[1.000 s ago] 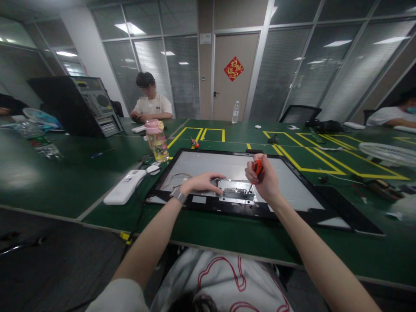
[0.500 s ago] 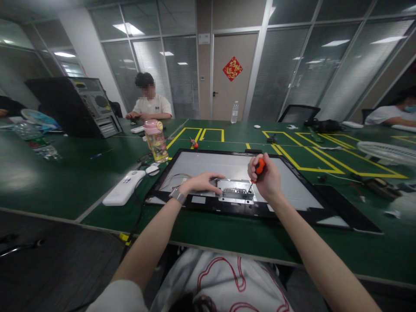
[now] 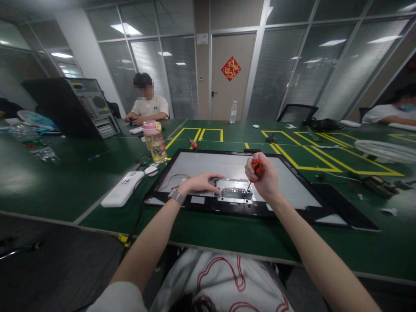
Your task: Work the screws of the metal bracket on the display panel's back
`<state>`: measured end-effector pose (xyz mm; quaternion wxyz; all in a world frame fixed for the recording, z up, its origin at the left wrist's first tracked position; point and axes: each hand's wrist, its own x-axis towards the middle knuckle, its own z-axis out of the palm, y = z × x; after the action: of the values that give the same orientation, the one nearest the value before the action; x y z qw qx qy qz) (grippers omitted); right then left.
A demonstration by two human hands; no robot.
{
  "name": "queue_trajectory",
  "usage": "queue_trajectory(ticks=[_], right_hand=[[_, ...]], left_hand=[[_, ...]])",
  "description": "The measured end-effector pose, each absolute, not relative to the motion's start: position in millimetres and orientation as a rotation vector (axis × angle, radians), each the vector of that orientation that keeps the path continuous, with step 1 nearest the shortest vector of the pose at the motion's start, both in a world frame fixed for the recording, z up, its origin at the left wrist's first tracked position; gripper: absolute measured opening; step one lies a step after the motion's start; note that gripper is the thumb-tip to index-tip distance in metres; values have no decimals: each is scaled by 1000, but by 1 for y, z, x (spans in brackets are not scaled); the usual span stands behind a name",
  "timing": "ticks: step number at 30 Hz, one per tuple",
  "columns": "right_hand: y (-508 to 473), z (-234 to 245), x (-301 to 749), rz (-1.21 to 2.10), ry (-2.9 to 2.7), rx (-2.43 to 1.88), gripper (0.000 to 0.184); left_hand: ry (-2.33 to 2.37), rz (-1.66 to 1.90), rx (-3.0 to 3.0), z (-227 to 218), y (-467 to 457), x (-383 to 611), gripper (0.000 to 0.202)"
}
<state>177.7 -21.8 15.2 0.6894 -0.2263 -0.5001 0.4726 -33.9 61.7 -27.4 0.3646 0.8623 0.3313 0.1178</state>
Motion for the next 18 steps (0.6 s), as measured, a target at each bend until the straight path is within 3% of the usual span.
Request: queue_trajectory(ticks=[11, 18], right_hand=[[-18, 11, 180, 978, -1057, -538, 27], [-19, 13, 176, 1047, -1051, -554, 37]], left_hand=[[863, 294, 2208, -24, 60, -35, 74], [859, 288, 2214, -23, 59, -34, 75]])
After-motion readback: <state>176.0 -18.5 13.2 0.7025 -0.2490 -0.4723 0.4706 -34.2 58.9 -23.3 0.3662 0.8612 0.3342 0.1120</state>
